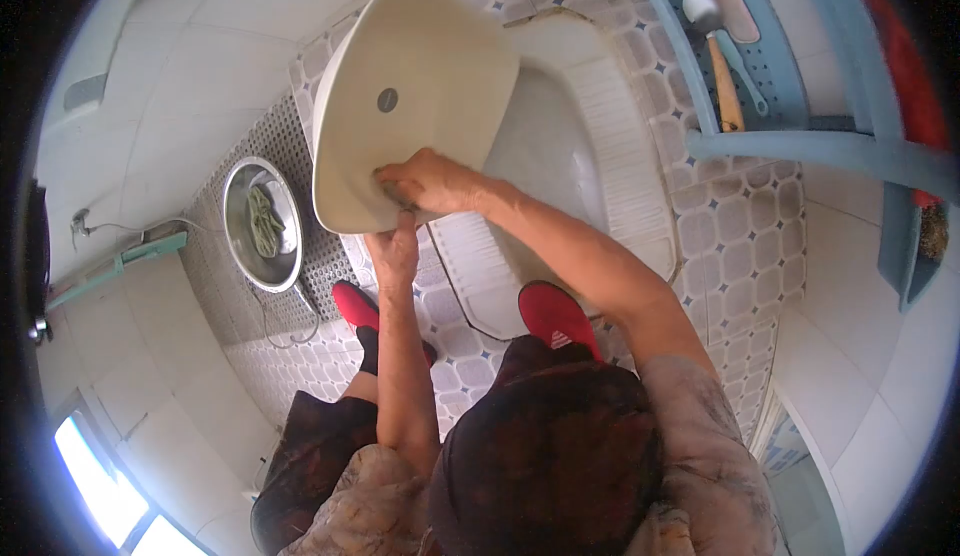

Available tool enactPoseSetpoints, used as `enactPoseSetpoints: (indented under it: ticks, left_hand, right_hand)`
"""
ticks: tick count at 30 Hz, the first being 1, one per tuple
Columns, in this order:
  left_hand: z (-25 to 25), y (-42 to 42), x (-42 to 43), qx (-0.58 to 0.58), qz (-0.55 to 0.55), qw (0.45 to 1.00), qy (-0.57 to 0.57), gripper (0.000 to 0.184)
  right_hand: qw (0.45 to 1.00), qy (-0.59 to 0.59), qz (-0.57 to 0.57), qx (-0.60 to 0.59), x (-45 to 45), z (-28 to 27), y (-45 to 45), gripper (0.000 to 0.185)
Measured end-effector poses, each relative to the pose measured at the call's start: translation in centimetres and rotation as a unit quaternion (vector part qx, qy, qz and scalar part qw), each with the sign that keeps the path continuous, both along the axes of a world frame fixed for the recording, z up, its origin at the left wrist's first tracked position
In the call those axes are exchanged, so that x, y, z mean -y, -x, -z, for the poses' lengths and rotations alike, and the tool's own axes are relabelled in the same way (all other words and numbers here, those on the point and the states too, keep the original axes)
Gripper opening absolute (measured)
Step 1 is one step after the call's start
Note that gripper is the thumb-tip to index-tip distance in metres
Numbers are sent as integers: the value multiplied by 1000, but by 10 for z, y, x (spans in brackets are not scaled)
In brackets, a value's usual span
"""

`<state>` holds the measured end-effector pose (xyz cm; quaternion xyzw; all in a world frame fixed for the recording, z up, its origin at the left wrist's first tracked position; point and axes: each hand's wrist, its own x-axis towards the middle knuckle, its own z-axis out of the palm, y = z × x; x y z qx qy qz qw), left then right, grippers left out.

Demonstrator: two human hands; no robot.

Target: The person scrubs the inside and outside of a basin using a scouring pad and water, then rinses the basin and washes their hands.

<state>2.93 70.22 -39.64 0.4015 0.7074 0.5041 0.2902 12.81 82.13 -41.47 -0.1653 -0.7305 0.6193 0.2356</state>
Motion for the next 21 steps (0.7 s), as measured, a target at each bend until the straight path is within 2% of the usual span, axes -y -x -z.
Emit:
enactPoseSetpoints:
  ticks: [1,3,5,6,8,9,11,12,13,15,16,18,19,21]
  left_hand:
    - [-2,-1,4,89,-18,996,9,30]
    - [-1,2,1,111,-15,993,26,27]
    - [-1,-3,-4,99,-62,993,-7,24]
    - [-7,-5,-7,100,-62,993,-7,24]
    - [-24,-9,-14,-62,-31,997,29,25]
    - [-25,-9,-13,-62,-30,997,28,25]
    - [-30,-6,-13,-36,-84,996,13,24]
    - [-35,-3,-12,-25,-78,996,24,26]
    - [-39,-2,-10,-26,-78,996,22,26]
    - [-46,-4,-10,-92,-42,993,56,35]
    - [-55,-8,-13,-91,-41,993,58,35]
    - [-79,-14,-19,-149,-26,988,36,60]
    - [-91,-14,-22,-151,-26,988,35,60]
    - [-111,-11,-27,-237,15,959,153,73]
  right_hand:
    - [999,-26,18,15,-2,23,-2,36]
    - [997,-56,38,27,-2,32,-6,37]
    - [981,71,125,131,7,26,-11,43]
    - [981,71,125,133,19,19,-8,43]
    - [982,-62,168,64,47,5,3,48]
    - [981,-63,169,64,51,7,1,48]
    - [974,-146,138,107,53,18,-1,52]
    - [945,-251,156,141,52,27,-10,49]
    - [945,-252,157,139,51,33,-15,49]
    - [913,-311,200,173,35,48,-24,40]
    - [874,-365,240,214,26,55,-30,37]
    - [869,-345,279,221,0,70,-50,36]
    - [861,-326,320,224,-8,73,-59,35]
    - [874,-295,324,207,-12,77,-76,35]
